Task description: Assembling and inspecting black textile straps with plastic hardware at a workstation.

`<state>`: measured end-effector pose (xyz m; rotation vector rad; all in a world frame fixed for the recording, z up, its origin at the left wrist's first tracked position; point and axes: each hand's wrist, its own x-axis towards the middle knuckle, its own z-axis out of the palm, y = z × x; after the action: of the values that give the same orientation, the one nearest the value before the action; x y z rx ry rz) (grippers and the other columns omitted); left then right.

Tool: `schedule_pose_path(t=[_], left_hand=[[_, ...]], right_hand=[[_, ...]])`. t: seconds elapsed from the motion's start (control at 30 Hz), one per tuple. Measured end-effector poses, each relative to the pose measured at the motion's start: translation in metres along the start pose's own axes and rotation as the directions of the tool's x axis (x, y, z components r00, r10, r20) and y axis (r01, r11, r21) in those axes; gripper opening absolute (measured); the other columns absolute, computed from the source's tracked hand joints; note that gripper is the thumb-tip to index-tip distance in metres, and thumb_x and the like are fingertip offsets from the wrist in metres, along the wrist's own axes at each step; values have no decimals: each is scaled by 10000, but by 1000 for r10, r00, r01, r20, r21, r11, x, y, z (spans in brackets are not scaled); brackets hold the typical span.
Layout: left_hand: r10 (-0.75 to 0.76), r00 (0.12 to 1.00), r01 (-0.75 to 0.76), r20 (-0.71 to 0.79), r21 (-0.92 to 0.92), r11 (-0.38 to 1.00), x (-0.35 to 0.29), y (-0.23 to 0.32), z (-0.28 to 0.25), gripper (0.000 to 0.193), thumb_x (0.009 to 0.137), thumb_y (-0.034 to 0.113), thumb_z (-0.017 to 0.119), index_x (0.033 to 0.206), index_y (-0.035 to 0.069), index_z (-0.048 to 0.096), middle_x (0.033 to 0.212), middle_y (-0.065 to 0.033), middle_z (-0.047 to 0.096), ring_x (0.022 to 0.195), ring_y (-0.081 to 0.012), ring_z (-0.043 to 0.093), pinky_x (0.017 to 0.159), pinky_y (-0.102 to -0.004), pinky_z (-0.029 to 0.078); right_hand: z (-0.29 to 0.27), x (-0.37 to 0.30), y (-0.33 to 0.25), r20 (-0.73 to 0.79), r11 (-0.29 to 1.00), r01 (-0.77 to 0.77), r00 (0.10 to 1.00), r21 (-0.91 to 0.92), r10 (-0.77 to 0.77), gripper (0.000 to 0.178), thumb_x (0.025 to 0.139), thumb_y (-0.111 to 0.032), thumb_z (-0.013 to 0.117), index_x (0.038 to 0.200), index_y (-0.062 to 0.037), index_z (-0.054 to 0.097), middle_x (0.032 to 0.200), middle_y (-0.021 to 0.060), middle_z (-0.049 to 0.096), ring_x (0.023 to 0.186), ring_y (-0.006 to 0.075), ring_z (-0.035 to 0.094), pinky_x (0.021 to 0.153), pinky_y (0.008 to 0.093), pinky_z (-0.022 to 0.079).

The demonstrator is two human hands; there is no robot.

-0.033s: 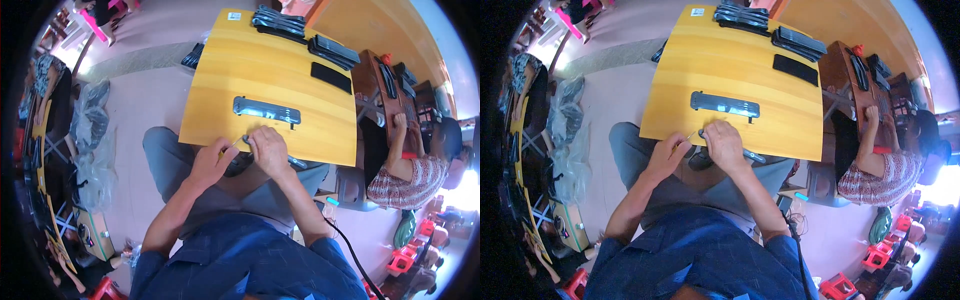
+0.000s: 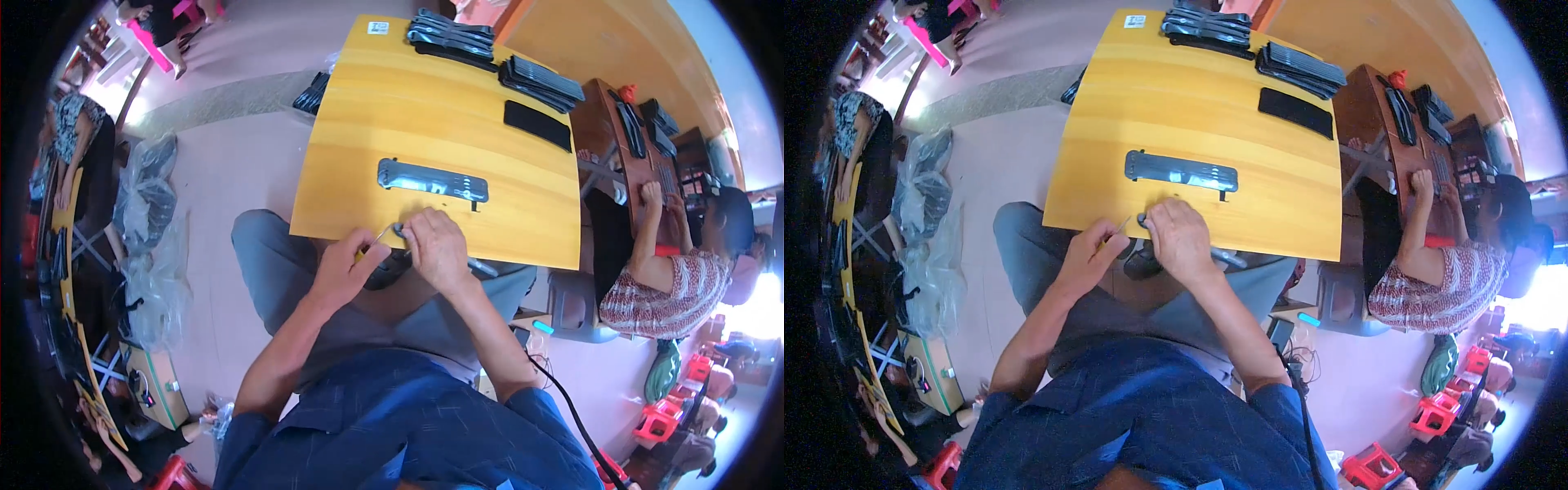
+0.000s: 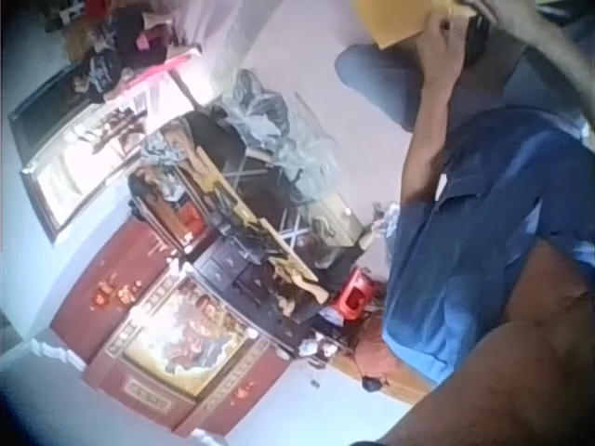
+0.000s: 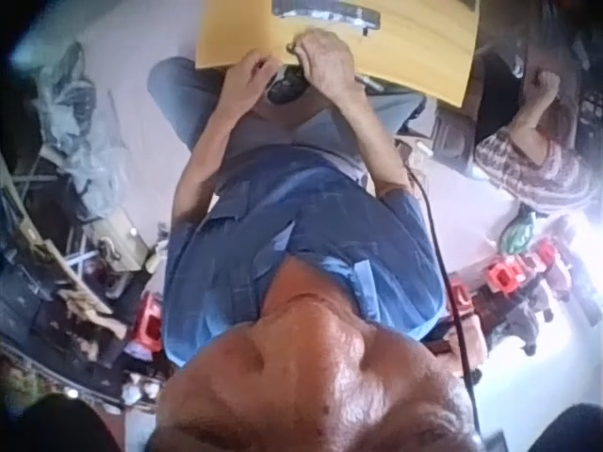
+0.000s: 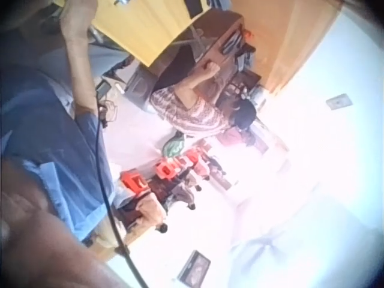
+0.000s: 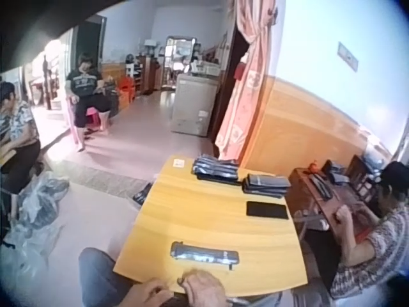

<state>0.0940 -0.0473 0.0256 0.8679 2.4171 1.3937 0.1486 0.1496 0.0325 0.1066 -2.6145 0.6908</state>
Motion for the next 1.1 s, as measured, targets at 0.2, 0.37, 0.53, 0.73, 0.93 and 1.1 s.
schedule_pose_path(t=[0.2, 0.37, 0.53, 0.73, 0.93, 1.1], left_hand=[[-263, 926, 372, 272, -533, 760, -29, 8, 5, 266, 1018, 302, 652, 917, 60, 606, 652, 17, 539, 564, -57, 505, 506, -249, 383], [-288, 954, 261, 88, -717, 647, -33, 14, -26, 278, 1085, 301, 526, 979, 57, 608, 604, 46, 434, 485, -51, 380, 459, -225, 294], [-263, 964, 148, -44, -732, 666, -39, 19, -58, 301, 1090, 320, 515, 975, 56, 602, 649, 25, 468, 514, -56, 405, 470, -230, 314], [-216, 976, 163, 26, -745, 647, -72, 37, -42, 294, 1094, 327, 493, 1006, 68, 598, 664, 18, 473, 528, -61, 417, 481, -217, 331], [-50, 998, 64, 41, -741, 669, -100, 60, -42, 288, 1096, 312, 477, 1046, 56, 598, 697, 7, 489, 545, -59, 416, 488, -210, 338], [95, 995, -74, -9, -693, 717, -125, 92, -47, 281, 1091, 285, 467, 1074, 39, 602, 714, 2, 501, 555, -59, 417, 498, -209, 351]], right_hand=[[-26, -36, -44, 86, 967, -161, 985, 199, 147, 93, 918, -108, 655, 934, -34, 601, 890, 156, 600, 877, 383, 613, 772, 473, 505], [-35, -94, -51, 174, 917, -307, 947, 255, 269, 78, 928, -103, 648, 945, -47, 596, 900, 149, 601, 883, 380, 614, 771, 474, 502], [-45, -129, -65, 190, 939, -279, 952, 202, 241, 103, 935, -133, 658, 951, -51, 597, 901, 149, 613, 884, 377, 625, 762, 480, 511], [-48, -156, -100, 103, 959, -215, 975, 184, 199, 104, 929, -130, 659, 963, -53, 597, 898, 150, 608, 884, 377, 629, 765, 481, 518], [-61, -181, -142, 85, 977, -129, 990, 171, 116, 104, 927, -148, 645, 943, -62, 587, 901, 133, 600, 901, 360, 625, 791, 475, 513], [-60, -209, -164, 5, 975, -91, 996, 203, 92, 113, 928, -155, 642, 926, -58, 583, 902, 135, 605, 909, 363, 626, 797, 477, 512]])
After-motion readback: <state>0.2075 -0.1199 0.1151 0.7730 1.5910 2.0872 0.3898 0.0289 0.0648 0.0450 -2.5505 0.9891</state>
